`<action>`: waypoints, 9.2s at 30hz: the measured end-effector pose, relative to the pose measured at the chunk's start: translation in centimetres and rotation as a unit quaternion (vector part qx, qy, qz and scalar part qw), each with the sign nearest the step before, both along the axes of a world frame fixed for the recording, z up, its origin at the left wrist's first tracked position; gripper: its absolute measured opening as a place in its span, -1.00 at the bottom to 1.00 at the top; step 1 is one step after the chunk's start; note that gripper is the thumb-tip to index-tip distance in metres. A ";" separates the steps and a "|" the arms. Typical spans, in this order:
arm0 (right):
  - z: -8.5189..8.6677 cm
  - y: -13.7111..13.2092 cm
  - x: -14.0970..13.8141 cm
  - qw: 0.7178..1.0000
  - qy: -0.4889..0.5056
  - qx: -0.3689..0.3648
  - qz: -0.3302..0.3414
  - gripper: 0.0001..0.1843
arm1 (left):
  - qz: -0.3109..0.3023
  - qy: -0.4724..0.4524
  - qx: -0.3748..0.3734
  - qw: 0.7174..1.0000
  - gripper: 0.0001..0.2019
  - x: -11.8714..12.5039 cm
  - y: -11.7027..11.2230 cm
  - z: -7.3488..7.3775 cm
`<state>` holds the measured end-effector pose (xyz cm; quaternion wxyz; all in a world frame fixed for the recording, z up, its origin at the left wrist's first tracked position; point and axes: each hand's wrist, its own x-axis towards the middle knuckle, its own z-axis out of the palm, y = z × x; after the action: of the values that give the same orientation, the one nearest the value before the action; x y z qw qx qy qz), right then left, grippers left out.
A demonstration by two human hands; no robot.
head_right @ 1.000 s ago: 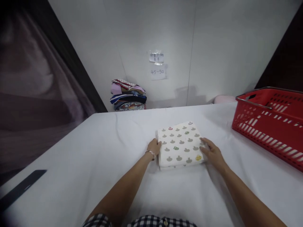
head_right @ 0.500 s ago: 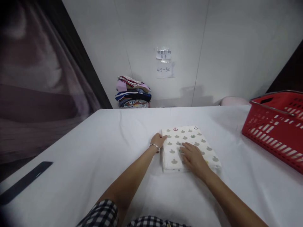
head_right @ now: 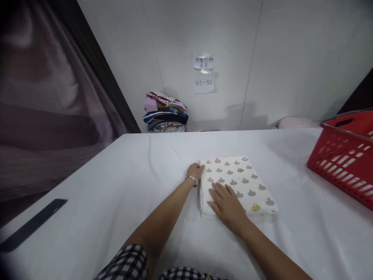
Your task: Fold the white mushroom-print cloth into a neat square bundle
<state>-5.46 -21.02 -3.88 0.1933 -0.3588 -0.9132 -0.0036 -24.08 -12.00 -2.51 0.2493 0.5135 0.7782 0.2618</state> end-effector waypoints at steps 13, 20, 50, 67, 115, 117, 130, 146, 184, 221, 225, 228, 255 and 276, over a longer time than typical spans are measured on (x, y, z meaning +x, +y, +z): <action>-0.7 -1.7 -0.6 0.995 -0.007 0.008 0.096 -0.39 | -0.013 -0.071 0.075 0.995 -0.75 -1.2 -0.3 -1.8; 0.1 -1.7 -0.5 0.996 0.000 -0.022 0.092 -0.44 | -0.054 -0.197 0.079 0.976 -0.74 -1.9 -5.5 -1.6; 0.1 -1.1 0.1 0.986 0.145 -0.047 0.066 -0.74 | -0.074 -0.217 0.053 0.972 -0.71 2.0 -14.7 -0.7; 0.4 -1.2 0.0 0.989 0.123 -0.055 0.061 -0.69 | -0.016 -0.126 0.018 0.992 -0.65 1.9 -13.6 -0.7; -1.7 -6.0 15.9 0.995 0.041 -0.031 -0.085 -0.44 | -0.121 -0.098 0.081 0.985 -0.60 1.8 -10.1 0.7; -1.7 -6.4 14.8 0.993 0.050 -0.018 -0.109 -0.45 | -0.139 -0.069 0.088 0.984 -0.62 2.2 -9.7 1.0; -2.2 -6.2 13.4 0.986 0.022 0.073 -0.148 -0.58 | -0.109 -0.003 0.032 0.994 -0.82 2.5 -7.4 -0.3; -2.3 -5.3 12.9 0.980 0.052 0.046 -0.188 -0.59 | -0.138 -0.017 0.013 0.990 -0.82 2.7 -6.9 0.0; 2.2 6.2 15.1 0.847 0.053 -0.262 -0.459 -0.42 | -0.144 0.075 -0.001 0.987 -0.65 7.0 -6.1 0.0; 1.5 9.1 14.0 0.839 0.006 -0.274 -0.470 -0.34 | -0.133 0.053 0.039 0.989 -0.71 6.5 -6.6 -0.9; 1.3 9.4 12.8 0.849 0.013 -0.273 -0.452 -0.36 | -0.118 -0.026 0.050 0.991 -0.71 4.9 -6.9 -1.1; 1.4 10.0 10.2 0.867 0.025 -0.266 -0.421 -0.39 | -0.087 -0.069 0.071 0.991 -0.68 2.7 -7.1 -1.0; 1.7 5.0 -0.8 0.990 0.037 -0.091 -0.098 -0.52 | -0.176 0.092 0.044 0.979 -0.59 1.2 -11.7 -0.7; 4.0 2.0 -7.2 0.953 0.094 -0.193 -0.215 -0.72 | -0.064 -0.356 0.012 0.932 -0.89 -1.4 -8.3 -1.9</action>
<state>-12.69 -19.04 0.09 0.2004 -0.5755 -0.7755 0.1647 -25.46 -20.32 -4.37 0.5201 0.4388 0.6007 0.4197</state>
